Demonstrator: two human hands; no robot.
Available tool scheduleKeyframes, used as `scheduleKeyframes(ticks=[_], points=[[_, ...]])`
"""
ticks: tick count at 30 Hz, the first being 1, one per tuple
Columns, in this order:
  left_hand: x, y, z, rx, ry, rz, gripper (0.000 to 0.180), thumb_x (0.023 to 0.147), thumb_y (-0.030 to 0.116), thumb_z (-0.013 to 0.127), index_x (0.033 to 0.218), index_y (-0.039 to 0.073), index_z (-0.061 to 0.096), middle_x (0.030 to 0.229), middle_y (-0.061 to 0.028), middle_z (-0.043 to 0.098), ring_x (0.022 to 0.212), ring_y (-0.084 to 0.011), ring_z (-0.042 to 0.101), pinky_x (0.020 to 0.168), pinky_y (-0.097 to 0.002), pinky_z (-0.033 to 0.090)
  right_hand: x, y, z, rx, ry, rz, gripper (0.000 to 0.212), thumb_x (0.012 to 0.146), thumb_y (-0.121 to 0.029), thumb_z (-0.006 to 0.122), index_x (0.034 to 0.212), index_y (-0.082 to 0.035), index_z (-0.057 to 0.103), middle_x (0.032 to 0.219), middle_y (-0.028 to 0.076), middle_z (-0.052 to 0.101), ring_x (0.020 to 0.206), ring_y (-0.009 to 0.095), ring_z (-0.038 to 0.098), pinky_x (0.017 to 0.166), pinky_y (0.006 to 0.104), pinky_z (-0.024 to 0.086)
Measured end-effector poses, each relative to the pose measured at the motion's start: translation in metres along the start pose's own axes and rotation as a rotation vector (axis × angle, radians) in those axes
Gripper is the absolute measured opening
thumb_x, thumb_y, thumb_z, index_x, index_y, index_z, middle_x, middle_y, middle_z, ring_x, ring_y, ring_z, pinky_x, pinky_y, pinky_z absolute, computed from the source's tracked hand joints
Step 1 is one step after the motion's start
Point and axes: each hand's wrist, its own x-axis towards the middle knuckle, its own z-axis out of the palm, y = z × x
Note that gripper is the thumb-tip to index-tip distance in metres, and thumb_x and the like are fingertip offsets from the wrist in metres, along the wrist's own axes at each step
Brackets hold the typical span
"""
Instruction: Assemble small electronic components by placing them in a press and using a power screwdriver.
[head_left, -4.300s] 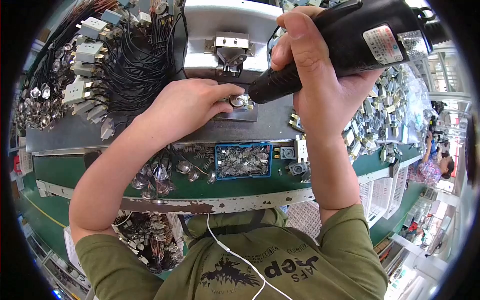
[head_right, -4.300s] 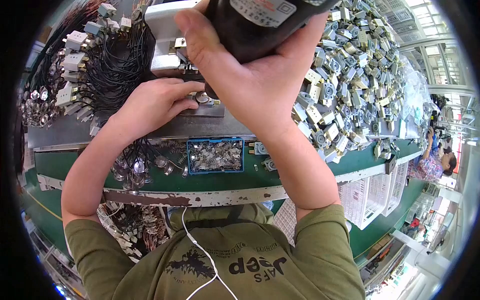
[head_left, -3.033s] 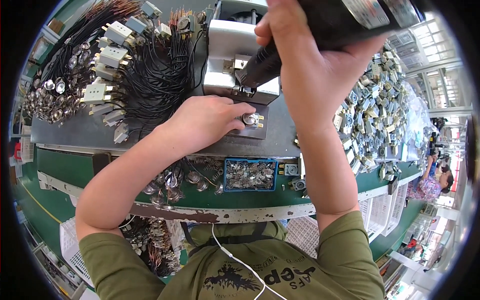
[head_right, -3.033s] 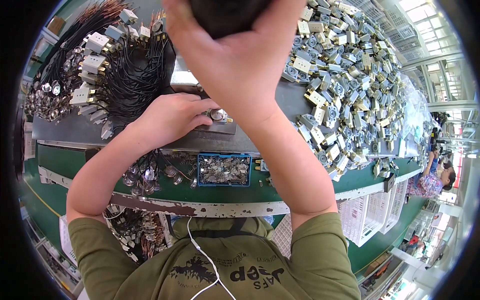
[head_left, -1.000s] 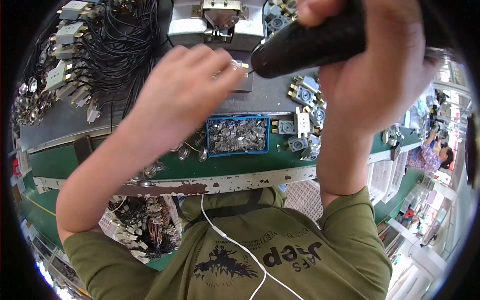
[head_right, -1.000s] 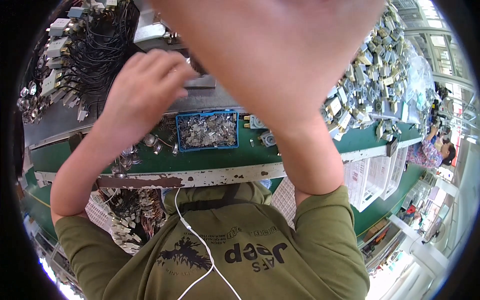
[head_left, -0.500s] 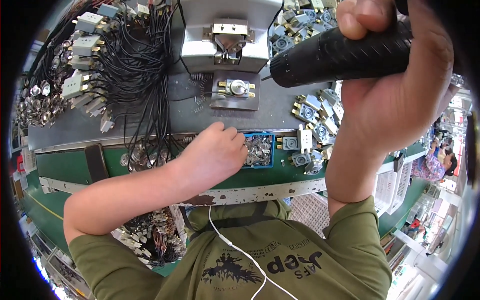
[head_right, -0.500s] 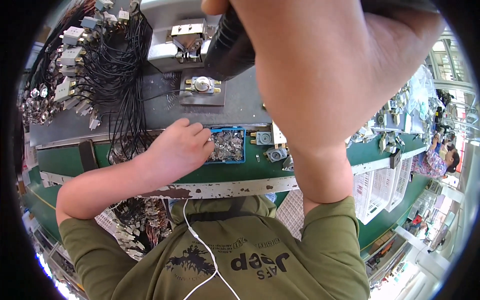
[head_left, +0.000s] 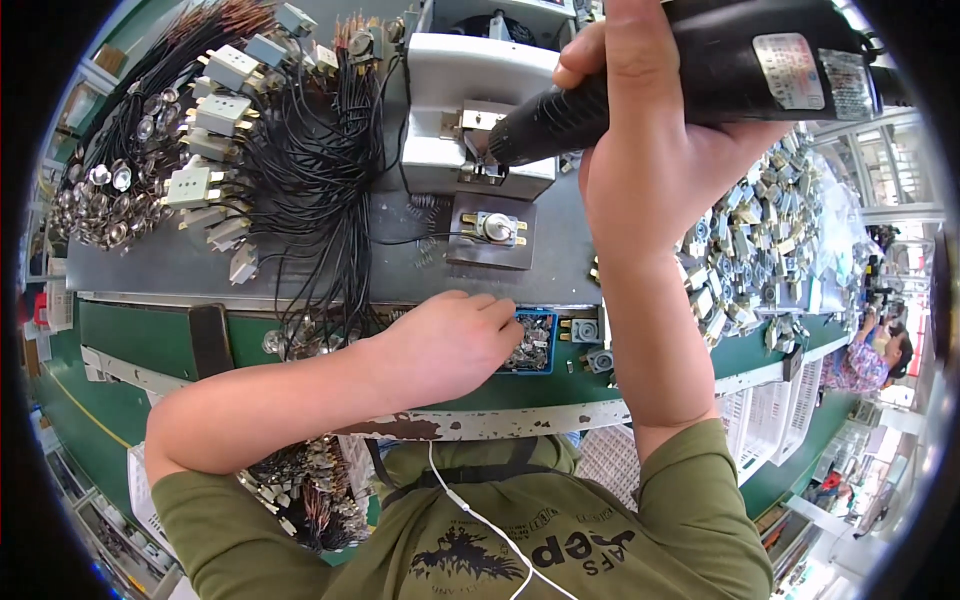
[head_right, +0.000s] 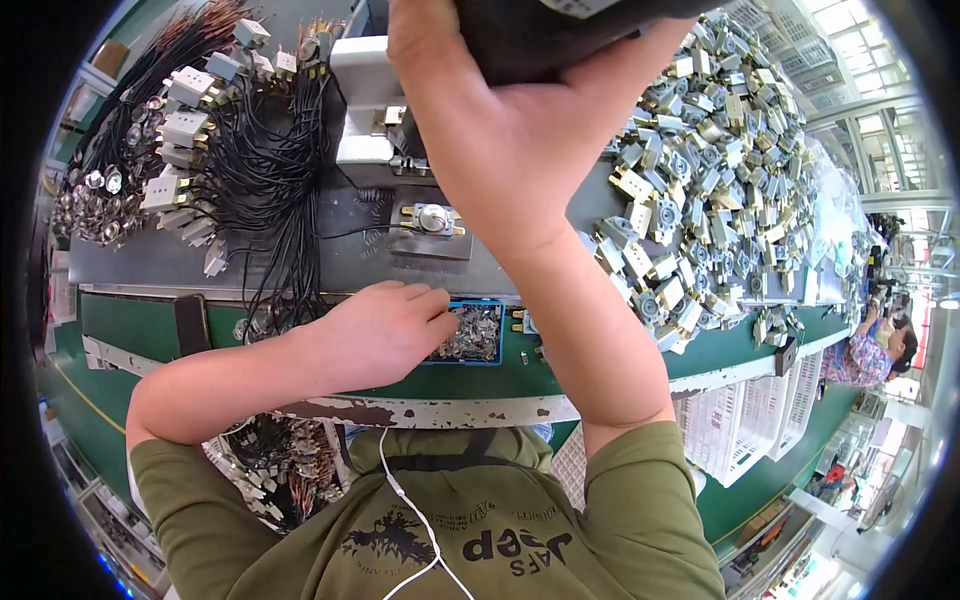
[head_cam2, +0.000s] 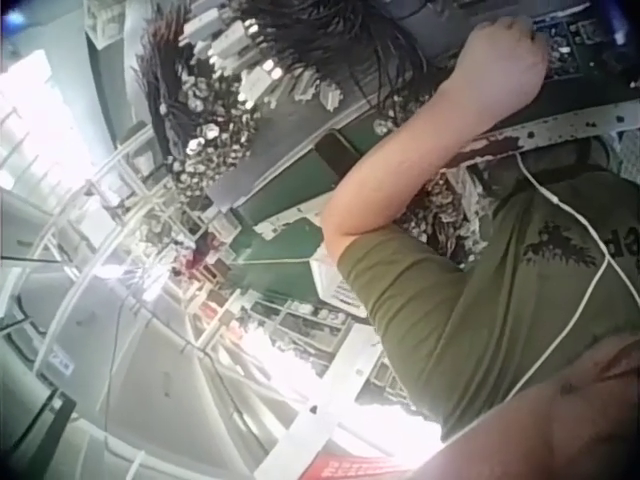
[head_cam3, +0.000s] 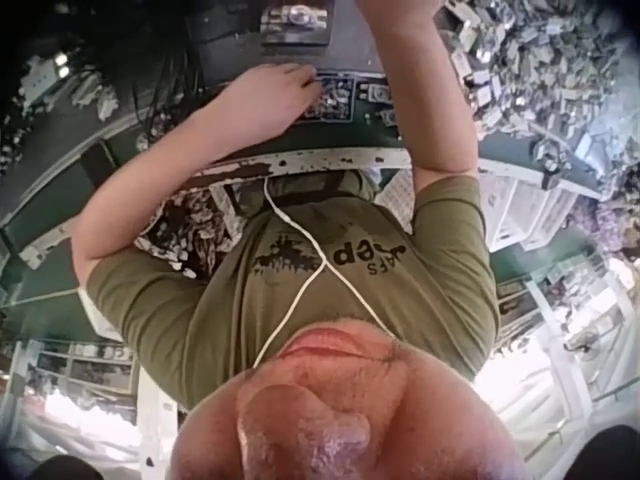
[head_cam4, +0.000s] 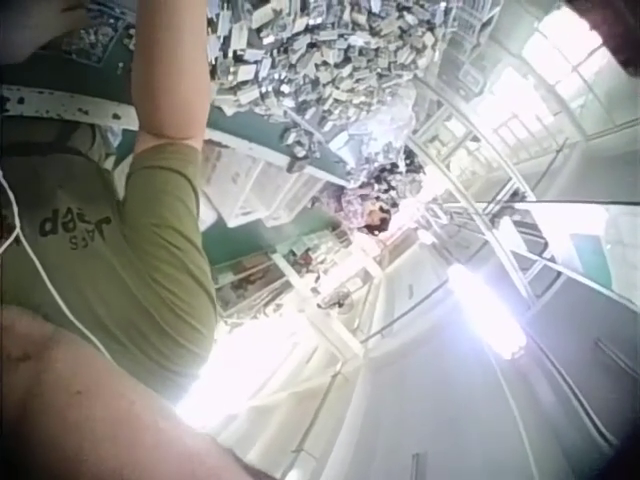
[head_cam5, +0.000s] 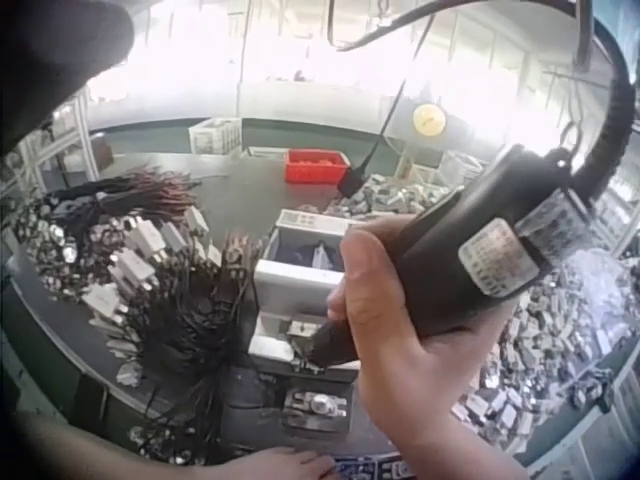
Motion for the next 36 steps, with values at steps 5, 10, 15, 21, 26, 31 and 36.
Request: scheduleKeyframes(ticks=[5, 10, 15, 21, 26, 31, 36], points=[[0.002, -0.002, 0.0, -0.08, 0.009, 0.0, 0.016, 0.082, 0.012, 0.064, 0.094, 0.003, 0.06, 0.092, -0.0101, 0.058, 0.087, -0.0264, 0.065, 0.078, -0.039, 0.055, -0.003, -0.007, 0.002, -0.031, 0.003, 0.083, 0.021, 0.092, 0.001, 0.075, 0.108, 0.0, 0.061, 0.088, 0.009, 0.07, 0.062, 0.013, 0.065, 0.057, 0.0259, 0.054], [-0.001, 0.001, -0.001, -0.166, 0.005, -0.042, 0.017, 0.082, 0.011, 0.065, 0.095, 0.001, 0.06, 0.093, -0.0123, 0.058, 0.088, -0.0297, 0.066, 0.078, -0.0419, 0.056, 0.006, 0.01, 0.007, -0.083, -0.017, 0.089, 0.023, 0.09, 0.0, 0.077, 0.107, 0.0, 0.062, 0.088, 0.008, 0.07, 0.062, 0.013, 0.065, 0.058, 0.0262, 0.054], [0.002, 0.002, -0.014, -0.238, -0.103, -0.054, 0.015, 0.085, 0.009, 0.064, 0.099, 0.002, 0.061, 0.093, -0.0131, 0.058, 0.088, -0.0321, 0.067, 0.078, -0.0434, 0.058, 0.04, 0.067, 0.016, 0.614, -0.368, -0.508, 0.048, 0.088, 0.005, 0.077, 0.126, -0.001, 0.047, 0.094, 0.009, 0.069, 0.074, 0.013, 0.068, 0.063, 0.0255, 0.055], [-0.005, -0.005, -0.028, -0.353, -0.056, -0.08, 0.018, 0.09, 0.008, 0.06, 0.107, 0.003, 0.064, 0.101, -0.0132, 0.064, 0.093, -0.0319, 0.07, 0.08, -0.043, 0.057, -0.009, 0.005, 0.027, -0.003, -0.016, 0.008, 0.066, 0.085, 0.011, 0.076, 0.135, -0.002, 0.034, 0.097, 0.011, 0.068, 0.083, 0.014, 0.068, 0.068, 0.0267, 0.057], [-0.006, -0.027, -0.068, -0.175, 0.36, -0.141, 0.012, 0.088, 0.003, 0.064, 0.1, 0.006, 0.065, 0.087, -0.0107, 0.065, 0.084, -0.0331, 0.069, 0.074, -0.0419, 0.056, -0.014, -0.008, -0.004, -0.023, 0.005, 0.023, 0.067, 0.085, 0.011, 0.077, 0.135, -0.001, 0.035, 0.098, 0.011, 0.068, 0.083, 0.015, 0.068, 0.068, 0.0268, 0.057], [0.001, -0.05, -0.067, -0.083, 0.451, -0.303, 0.006, 0.091, 0.007, 0.068, 0.094, 0.003, 0.064, 0.088, -0.0116, 0.064, 0.084, -0.034, 0.066, 0.075, -0.0416, 0.054, -0.015, -0.009, -0.016, -0.029, 0.019, 0.021, 0.067, 0.084, 0.01, 0.077, 0.135, -0.001, 0.035, 0.098, 0.011, 0.068, 0.083, 0.015, 0.069, 0.068, 0.0268, 0.057], [0.006, -0.049, -0.047, 0.124, 0.426, -0.251, 0.01, 0.089, 0.013, 0.072, 0.091, 0.007, 0.064, 0.088, -0.006, 0.066, 0.086, -0.028, 0.065, 0.082, -0.0406, 0.05, -0.02, -0.013, -0.023, -0.028, 0.023, 0.018, 0.067, 0.084, 0.01, 0.078, 0.134, 0.0, 0.035, 0.099, 0.012, 0.068, 0.083, 0.015, 0.069, 0.068, 0.0269, 0.058]])
